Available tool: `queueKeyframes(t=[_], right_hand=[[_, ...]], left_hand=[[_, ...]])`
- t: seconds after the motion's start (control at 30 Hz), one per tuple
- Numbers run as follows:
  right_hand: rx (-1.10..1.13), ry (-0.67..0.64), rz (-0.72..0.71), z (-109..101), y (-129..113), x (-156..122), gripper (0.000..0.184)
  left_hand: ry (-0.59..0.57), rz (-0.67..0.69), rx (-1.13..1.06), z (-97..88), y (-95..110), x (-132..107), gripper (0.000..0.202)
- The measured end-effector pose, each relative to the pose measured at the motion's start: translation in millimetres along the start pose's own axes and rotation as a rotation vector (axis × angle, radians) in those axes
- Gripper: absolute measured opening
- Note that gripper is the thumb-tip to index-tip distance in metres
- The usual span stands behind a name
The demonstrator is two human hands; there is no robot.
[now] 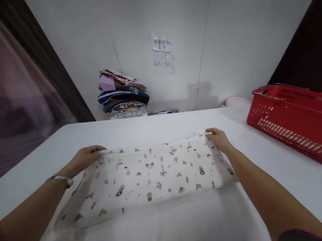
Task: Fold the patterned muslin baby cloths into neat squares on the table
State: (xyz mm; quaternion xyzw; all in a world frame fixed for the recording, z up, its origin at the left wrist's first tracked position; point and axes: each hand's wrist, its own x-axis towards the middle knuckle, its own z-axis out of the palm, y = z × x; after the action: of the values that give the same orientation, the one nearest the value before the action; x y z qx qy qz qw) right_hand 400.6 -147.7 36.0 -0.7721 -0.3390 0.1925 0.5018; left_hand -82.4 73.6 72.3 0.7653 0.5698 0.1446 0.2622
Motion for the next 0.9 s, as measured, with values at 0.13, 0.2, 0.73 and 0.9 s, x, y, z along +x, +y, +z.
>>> queueKeyframes(t=[0.13,0.2,0.73,0.9], right_hand=[[-0.065,0.021,0.012,6.3,5.8,9.7,0.036],[-0.134,0.016,0.004,10.8,8.8,13.9,0.033],[-0.465,0.115,-0.224,41.0,40.8,33.4,0.033],[-0.516,0.112,-0.202,40.2,41.1,37.4,0.031]], left_hand=[[-0.063,-0.011,0.016,8.8,-0.2,13.6,0.033],[-0.123,-0.027,0.042,16.3,-0.1,17.4,0.033],[0.029,-0.011,0.166,44.4,-5.7,36.5,0.039],[-0.043,-0.083,0.205,25.0,7.8,30.1,0.042]])
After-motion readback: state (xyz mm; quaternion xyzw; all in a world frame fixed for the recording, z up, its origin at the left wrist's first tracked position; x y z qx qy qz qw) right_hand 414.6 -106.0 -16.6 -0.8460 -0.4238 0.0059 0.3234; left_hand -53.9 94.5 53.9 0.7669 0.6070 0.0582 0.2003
